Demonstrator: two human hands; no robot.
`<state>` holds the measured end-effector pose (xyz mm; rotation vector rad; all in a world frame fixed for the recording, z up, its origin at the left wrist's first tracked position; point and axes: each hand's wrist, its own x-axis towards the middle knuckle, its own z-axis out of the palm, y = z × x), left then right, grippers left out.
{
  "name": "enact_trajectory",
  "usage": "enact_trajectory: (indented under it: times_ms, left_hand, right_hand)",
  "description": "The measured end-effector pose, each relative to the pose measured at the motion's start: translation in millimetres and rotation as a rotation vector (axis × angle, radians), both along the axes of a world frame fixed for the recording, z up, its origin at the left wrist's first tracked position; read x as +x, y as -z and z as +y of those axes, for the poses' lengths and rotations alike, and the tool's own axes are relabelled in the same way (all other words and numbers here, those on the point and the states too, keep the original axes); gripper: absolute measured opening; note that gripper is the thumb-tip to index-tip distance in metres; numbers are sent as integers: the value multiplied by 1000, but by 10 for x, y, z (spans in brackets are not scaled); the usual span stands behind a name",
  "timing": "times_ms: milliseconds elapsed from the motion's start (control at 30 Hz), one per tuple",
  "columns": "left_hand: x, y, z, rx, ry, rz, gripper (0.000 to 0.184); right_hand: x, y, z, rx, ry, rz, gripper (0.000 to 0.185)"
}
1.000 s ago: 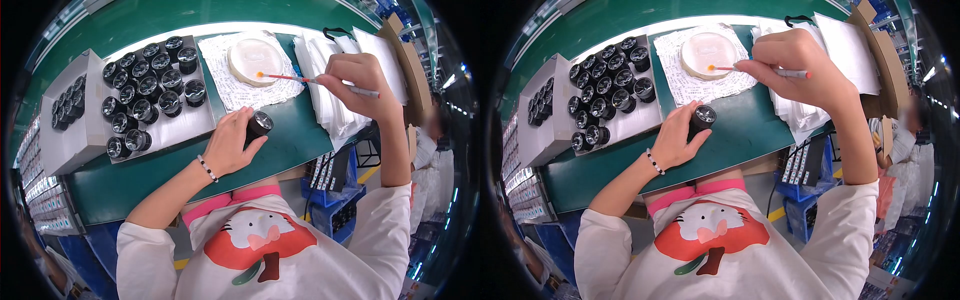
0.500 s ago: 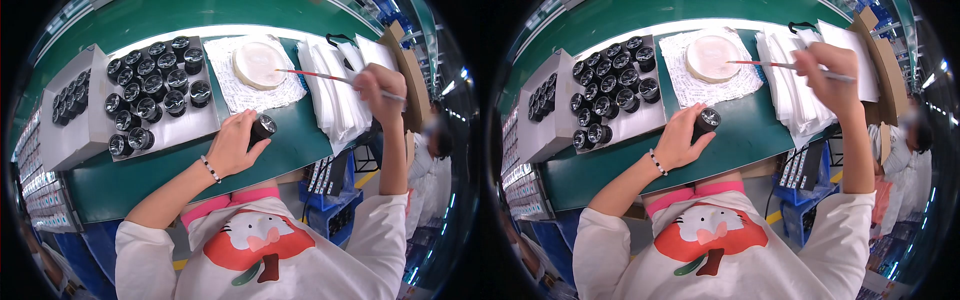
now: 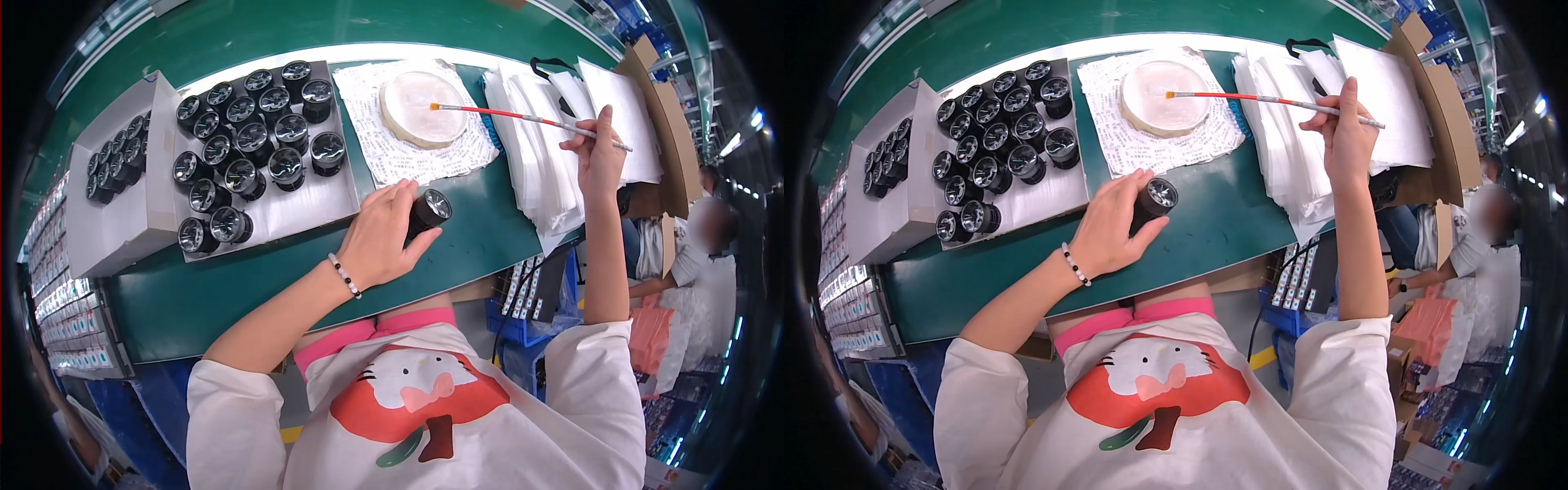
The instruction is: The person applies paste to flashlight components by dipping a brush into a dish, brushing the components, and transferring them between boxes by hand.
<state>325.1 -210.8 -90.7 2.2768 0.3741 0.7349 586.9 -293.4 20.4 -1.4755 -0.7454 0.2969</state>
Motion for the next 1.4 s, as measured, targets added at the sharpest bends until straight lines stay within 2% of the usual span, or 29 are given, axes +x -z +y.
enact_trajectory:
  times_ms: [633, 933, 1133, 1400]
  left_hand:
    - [9, -3, 2, -5, -1, 3, 54]
    - [12, -3, 0, 6, -10, 11, 53]
    - [12, -13, 2, 9, -9, 22, 52]
    - [16, -8, 8, 8, -1, 22, 52]
  right_hand:
    - [-116, 120, 134, -56, -39, -124, 42]
    - [-185, 104, 64, -93, -45, -411, 37]
    - [-124, 97, 13, -78, -68, -500, 35]
    - [-199, -13, -66, -62, -28, -491, 34]
